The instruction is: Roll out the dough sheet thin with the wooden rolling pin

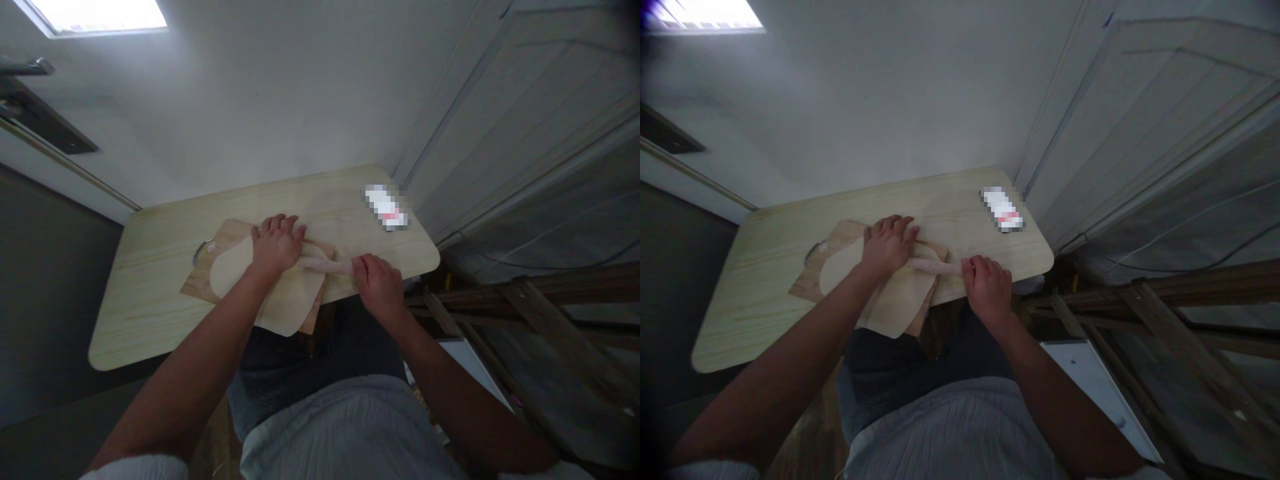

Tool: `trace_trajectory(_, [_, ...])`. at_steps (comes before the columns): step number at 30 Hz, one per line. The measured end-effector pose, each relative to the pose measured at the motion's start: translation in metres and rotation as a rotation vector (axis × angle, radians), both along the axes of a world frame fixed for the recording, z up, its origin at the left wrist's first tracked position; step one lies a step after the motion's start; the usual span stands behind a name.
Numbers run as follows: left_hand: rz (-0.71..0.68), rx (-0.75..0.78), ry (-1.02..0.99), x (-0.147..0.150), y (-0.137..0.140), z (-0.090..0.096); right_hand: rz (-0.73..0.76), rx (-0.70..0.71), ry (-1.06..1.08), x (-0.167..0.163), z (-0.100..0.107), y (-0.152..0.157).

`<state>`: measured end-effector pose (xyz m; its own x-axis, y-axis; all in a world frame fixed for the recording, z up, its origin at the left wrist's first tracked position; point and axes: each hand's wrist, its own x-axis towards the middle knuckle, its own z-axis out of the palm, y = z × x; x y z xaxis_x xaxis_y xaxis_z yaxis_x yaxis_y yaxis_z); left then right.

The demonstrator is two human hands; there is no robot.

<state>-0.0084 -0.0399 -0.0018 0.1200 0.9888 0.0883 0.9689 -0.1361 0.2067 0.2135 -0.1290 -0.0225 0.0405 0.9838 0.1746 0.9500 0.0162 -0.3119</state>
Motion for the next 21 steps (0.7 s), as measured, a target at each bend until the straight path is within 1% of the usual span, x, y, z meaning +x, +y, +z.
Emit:
trace_trajectory(3, [0.003, 0.005, -0.005, 0.005, 0.016, 0.000, -0.042, -0.015, -0.040, 0.000, 0.003, 0.021])
trace_trajectory(6, [0.012, 0.049, -0.019, 0.010, 0.032, -0.001, -0.083, -0.043, -0.066, -0.001, 0.006, 0.041])
trace_trajectory(10, [0.029, 0.096, -0.010, 0.013, 0.042, -0.001, -0.105, -0.066, -0.062, -0.002, 0.008, 0.054])
trace_trajectory(14, [0.041, 0.117, -0.001, 0.012, 0.037, 0.000, -0.092, -0.053, -0.069, -0.002, 0.005, 0.048])
trace_trajectory(17, [0.039, 0.113, -0.015, 0.008, 0.027, 0.000, -0.058, -0.021, -0.068, -0.002, 0.001, 0.036])
trace_trajectory(21, [0.002, 0.071, -0.007, 0.003, 0.013, 0.000, -0.009, 0.031, -0.037, -0.001, -0.003, 0.016])
